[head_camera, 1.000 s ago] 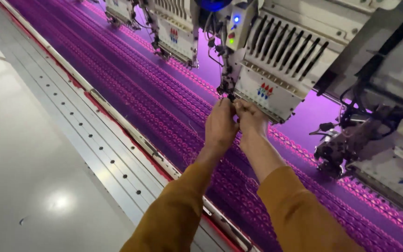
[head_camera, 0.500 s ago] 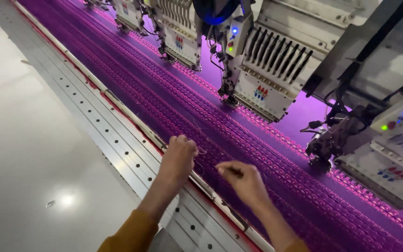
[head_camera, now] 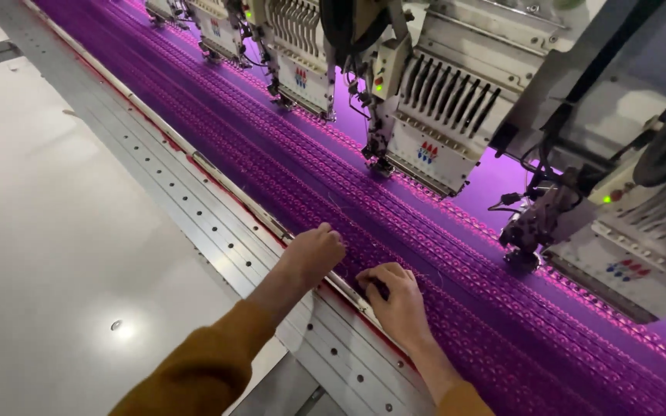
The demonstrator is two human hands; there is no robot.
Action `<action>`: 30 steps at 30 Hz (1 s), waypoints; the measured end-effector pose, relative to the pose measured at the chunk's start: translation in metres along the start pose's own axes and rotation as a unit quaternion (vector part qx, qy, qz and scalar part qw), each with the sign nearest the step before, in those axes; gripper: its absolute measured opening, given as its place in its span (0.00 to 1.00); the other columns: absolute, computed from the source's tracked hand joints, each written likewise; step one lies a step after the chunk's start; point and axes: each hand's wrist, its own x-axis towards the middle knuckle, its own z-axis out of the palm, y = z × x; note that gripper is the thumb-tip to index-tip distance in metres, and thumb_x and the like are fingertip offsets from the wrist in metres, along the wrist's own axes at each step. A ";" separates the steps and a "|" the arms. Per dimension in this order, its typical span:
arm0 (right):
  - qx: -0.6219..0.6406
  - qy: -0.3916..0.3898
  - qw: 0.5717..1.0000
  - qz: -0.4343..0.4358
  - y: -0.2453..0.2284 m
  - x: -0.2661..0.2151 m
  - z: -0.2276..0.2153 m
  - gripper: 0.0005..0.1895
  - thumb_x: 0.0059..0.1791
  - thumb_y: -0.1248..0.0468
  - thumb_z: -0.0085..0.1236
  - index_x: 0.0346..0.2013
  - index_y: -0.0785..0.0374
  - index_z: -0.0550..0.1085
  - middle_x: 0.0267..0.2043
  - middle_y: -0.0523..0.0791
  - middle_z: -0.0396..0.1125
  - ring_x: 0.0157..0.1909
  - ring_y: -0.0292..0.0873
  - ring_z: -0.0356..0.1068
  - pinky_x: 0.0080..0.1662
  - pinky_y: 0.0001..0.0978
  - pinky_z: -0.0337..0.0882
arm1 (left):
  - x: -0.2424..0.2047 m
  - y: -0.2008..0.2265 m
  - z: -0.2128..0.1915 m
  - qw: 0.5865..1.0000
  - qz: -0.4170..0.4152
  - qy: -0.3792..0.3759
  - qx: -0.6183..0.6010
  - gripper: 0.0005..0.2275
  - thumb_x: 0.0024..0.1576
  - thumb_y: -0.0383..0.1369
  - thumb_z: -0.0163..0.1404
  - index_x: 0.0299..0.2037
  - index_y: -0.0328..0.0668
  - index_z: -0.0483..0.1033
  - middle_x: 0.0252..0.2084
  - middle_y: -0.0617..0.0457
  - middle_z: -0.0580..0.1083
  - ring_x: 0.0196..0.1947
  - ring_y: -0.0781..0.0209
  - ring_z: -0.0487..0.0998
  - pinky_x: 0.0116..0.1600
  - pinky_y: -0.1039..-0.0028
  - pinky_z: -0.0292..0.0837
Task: Threading an industrial multi-head embroidery machine and interacting with the control interface on each head.
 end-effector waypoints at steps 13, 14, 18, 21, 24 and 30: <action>-0.017 0.056 0.988 -0.145 0.009 -0.005 0.002 0.06 0.51 0.61 0.58 0.41 0.53 0.80 0.40 0.40 0.73 0.45 0.45 0.72 0.50 0.41 0.62 | 0.002 0.003 0.019 0.844 -0.194 0.100 -0.489 0.04 0.63 0.28 0.43 0.35 0.43 0.67 0.34 0.50 0.73 0.33 0.57 0.72 0.39 0.66 0.69; -0.016 0.053 0.988 -0.142 0.006 -0.009 0.001 0.06 0.51 0.61 0.58 0.41 0.53 0.80 0.40 0.40 0.73 0.45 0.45 0.72 0.50 0.41 0.62 | 0.005 0.002 0.035 0.843 -0.197 0.097 -0.491 0.04 0.63 0.28 0.43 0.35 0.43 0.67 0.34 0.50 0.73 0.33 0.57 0.72 0.39 0.66 0.69; -0.018 0.051 0.986 -0.160 0.003 -0.002 -0.002 0.06 0.52 0.62 0.56 0.41 0.54 0.80 0.41 0.42 0.73 0.47 0.47 0.71 0.51 0.42 0.64 | 0.022 -0.007 0.049 0.882 -0.168 0.103 -0.429 0.05 0.63 0.31 0.40 0.39 0.38 0.64 0.29 0.33 0.77 0.30 0.30 0.77 0.38 0.44 0.65; -0.029 0.045 0.987 -0.154 0.002 -0.009 0.003 0.07 0.51 0.63 0.56 0.44 0.55 0.78 0.43 0.42 0.71 0.47 0.48 0.69 0.52 0.43 0.65 | 0.008 0.006 0.013 0.912 -0.141 0.053 -0.382 0.05 0.57 0.21 0.38 0.37 0.39 0.66 0.29 0.41 0.77 0.28 0.40 0.76 0.45 0.54 0.66; -0.043 0.026 0.991 -0.127 0.000 -0.012 -0.004 0.10 0.51 0.64 0.54 0.46 0.55 0.78 0.46 0.43 0.71 0.50 0.49 0.68 0.55 0.44 0.65 | 0.017 0.014 0.033 0.948 -0.110 0.057 -0.292 0.10 0.50 0.16 0.38 0.37 0.40 0.66 0.31 0.44 0.77 0.30 0.42 0.74 0.47 0.57 0.68; -0.036 0.018 0.992 -0.117 -0.004 -0.021 -0.016 0.11 0.54 0.61 0.50 0.46 0.55 0.78 0.47 0.42 0.72 0.50 0.48 0.68 0.55 0.45 0.66 | -0.016 0.032 -0.016 0.958 -0.146 0.011 -0.247 0.11 0.55 0.14 0.38 0.35 0.41 0.68 0.32 0.46 0.73 0.35 0.53 0.68 0.42 0.61 0.67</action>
